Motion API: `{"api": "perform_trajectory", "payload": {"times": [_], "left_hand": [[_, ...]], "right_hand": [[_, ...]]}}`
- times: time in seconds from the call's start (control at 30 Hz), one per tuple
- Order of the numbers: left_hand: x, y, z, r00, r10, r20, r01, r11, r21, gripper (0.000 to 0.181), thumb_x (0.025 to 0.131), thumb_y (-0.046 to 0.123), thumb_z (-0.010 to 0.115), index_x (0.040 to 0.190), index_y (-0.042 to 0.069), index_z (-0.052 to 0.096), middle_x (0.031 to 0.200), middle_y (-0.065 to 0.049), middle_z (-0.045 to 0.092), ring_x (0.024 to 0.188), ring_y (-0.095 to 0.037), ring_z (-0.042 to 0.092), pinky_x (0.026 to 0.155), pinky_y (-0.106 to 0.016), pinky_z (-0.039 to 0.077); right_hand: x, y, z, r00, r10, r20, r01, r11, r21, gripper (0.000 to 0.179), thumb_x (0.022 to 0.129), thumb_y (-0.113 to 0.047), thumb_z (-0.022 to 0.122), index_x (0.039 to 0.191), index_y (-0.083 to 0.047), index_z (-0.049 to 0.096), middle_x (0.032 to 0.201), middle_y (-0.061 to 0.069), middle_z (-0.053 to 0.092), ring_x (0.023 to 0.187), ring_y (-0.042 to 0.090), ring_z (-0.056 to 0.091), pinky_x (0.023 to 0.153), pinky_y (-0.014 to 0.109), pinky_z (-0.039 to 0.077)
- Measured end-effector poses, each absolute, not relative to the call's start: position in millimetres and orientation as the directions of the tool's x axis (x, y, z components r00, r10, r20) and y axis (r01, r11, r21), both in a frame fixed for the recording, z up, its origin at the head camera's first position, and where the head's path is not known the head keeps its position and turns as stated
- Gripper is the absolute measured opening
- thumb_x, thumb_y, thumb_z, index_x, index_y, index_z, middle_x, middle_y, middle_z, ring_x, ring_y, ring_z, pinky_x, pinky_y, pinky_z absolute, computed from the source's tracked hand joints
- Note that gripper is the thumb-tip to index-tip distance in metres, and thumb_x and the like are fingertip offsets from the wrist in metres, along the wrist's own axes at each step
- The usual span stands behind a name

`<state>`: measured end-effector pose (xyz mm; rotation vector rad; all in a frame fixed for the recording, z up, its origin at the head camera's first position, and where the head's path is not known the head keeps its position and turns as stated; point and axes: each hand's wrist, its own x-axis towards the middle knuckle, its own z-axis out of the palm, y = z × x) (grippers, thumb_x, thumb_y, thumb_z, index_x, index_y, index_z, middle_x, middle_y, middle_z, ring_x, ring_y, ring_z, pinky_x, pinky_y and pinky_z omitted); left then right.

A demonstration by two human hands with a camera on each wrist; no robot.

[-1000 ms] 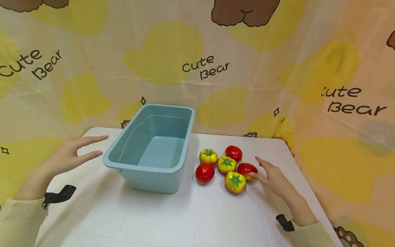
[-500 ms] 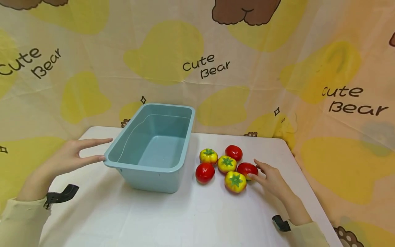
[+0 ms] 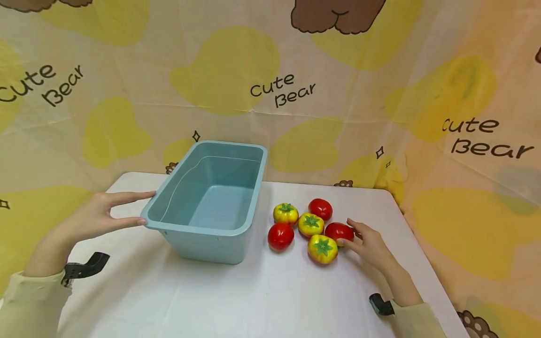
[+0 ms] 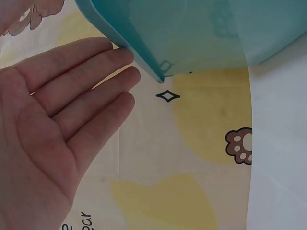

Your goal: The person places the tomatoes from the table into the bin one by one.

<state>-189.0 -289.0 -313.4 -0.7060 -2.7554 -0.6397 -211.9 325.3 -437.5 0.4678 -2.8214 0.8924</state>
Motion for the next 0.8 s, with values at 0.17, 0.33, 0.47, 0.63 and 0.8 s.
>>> {"api": "perform_trajectory", "payload": {"times": [0.17, 0.33, 0.47, 0.63, 0.8], "left_hand": [[-188.8, -289.5, -313.3, -0.865, 0.402, 0.301, 0.494, 0.785, 0.373, 0.059, 0.078, 0.043, 0.076, 0.132, 0.027, 0.058, 0.128, 0.006, 0.061, 0.116, 0.012, 0.046, 0.088, -0.004, 0.035], [-191.0, -290.2, -314.4, -0.865, 0.406, 0.296, 0.496, 0.784, 0.374, 0.058, 0.078, 0.043, 0.076, 0.131, 0.027, 0.059, 0.127, 0.004, 0.062, 0.116, 0.007, 0.05, 0.088, -0.005, 0.037], [-191.6, -289.5, -313.2, -0.874, 0.398, 0.278, 0.481, 0.787, 0.386, 0.058, 0.078, 0.044, 0.075, 0.131, 0.026, 0.059, 0.127, 0.002, 0.063, 0.118, -0.015, 0.057, 0.092, -0.022, 0.046], [-190.2, -288.8, -310.7, -0.895, 0.379, 0.235, 0.446, 0.788, 0.426, 0.059, 0.078, 0.045, 0.075, 0.131, 0.027, 0.058, 0.128, 0.0, 0.062, 0.12, -0.027, 0.056, 0.094, -0.04, 0.046], [-189.6, -288.5, -310.1, -0.899, 0.376, 0.223, 0.437, 0.783, 0.443, 0.059, 0.078, 0.045, 0.075, 0.131, 0.026, 0.058, 0.128, 0.001, 0.062, 0.119, -0.027, 0.057, 0.095, -0.04, 0.047]], "right_hand": [[-213.5, 324.9, -439.3, -0.952, -0.239, 0.193, -0.307, 0.772, -0.557, 0.073, 0.083, -0.034, 0.073, 0.136, 0.007, 0.045, 0.131, 0.027, 0.053, 0.114, 0.045, 0.055, 0.088, 0.05, 0.052], [-214.4, 325.1, -439.0, -0.958, -0.239, 0.161, -0.288, 0.767, -0.573, 0.073, 0.084, -0.036, 0.072, 0.136, 0.007, 0.044, 0.133, 0.027, 0.052, 0.114, 0.044, 0.055, 0.087, 0.049, 0.053], [-214.7, 324.9, -437.9, -0.957, -0.246, 0.157, -0.29, 0.755, -0.588, 0.07, 0.084, -0.033, 0.072, 0.134, 0.008, 0.046, 0.13, 0.028, 0.053, 0.111, 0.042, 0.057, 0.086, 0.048, 0.055], [-216.1, 323.5, -437.3, -0.955, -0.26, 0.141, -0.293, 0.754, -0.588, 0.067, 0.084, -0.033, 0.072, 0.133, 0.006, 0.049, 0.128, 0.026, 0.055, 0.108, 0.04, 0.059, 0.085, 0.046, 0.055], [-218.5, 322.9, -437.3, -0.954, -0.27, 0.127, -0.293, 0.769, -0.567, 0.065, 0.084, -0.035, 0.072, 0.131, 0.004, 0.051, 0.124, 0.025, 0.058, 0.105, 0.04, 0.061, 0.084, 0.046, 0.056]]}}
